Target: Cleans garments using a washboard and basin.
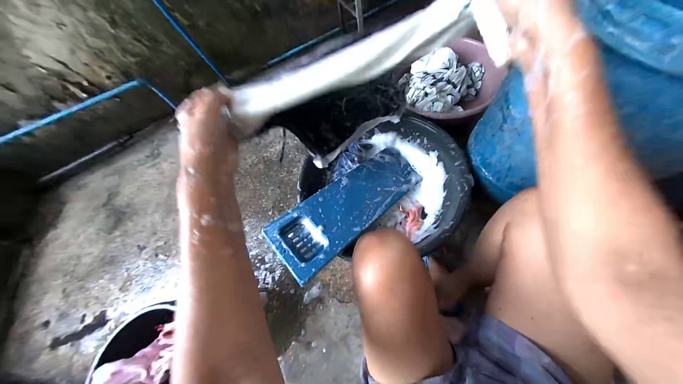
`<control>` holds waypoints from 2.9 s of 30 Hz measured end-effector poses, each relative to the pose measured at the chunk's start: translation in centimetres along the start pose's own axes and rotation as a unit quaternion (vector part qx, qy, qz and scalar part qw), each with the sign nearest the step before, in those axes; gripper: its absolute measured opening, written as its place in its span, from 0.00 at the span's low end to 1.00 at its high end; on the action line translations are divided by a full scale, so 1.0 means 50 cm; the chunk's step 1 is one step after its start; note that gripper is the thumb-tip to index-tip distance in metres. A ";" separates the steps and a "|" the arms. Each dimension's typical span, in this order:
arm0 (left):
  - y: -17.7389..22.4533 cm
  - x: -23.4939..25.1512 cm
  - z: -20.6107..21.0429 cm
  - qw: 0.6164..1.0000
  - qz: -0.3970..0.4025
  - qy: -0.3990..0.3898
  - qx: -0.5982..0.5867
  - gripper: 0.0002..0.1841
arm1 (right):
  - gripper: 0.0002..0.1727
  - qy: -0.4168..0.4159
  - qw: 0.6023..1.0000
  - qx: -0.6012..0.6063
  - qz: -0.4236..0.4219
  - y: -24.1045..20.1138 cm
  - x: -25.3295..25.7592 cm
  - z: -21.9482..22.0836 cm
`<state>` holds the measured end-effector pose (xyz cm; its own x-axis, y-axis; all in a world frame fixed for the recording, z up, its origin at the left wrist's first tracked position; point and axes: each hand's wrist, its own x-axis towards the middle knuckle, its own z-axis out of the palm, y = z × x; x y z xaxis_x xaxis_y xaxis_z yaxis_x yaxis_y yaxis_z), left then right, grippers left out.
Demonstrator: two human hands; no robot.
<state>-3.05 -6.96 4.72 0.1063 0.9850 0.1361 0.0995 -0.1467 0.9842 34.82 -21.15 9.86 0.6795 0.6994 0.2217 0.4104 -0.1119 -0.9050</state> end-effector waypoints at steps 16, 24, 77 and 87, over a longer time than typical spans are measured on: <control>-0.360 -0.387 -0.018 0.837 -0.181 -0.156 0.492 0.28 | 0.34 -0.267 0.860 -0.299 0.316 0.408 -0.391 0.172; -0.371 -0.433 -0.188 0.931 -0.105 0.067 0.342 0.22 | 0.30 -0.139 0.959 -0.130 0.212 0.325 -0.220 0.214; -0.500 -0.434 -0.034 0.913 -0.198 0.247 0.256 0.33 | 0.24 -0.189 0.860 -0.463 0.102 0.674 -0.173 0.407; -0.499 -0.434 -0.032 0.919 -0.197 0.233 0.248 0.33 | 0.20 -0.145 0.911 -0.057 0.382 0.622 -0.310 0.291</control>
<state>-9.42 -24.51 -22.58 -0.4586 0.8857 -0.0723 0.4914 0.3206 0.8098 28.20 -25.17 -27.02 0.6114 0.5411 -0.5774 -0.0434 -0.7056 -0.7072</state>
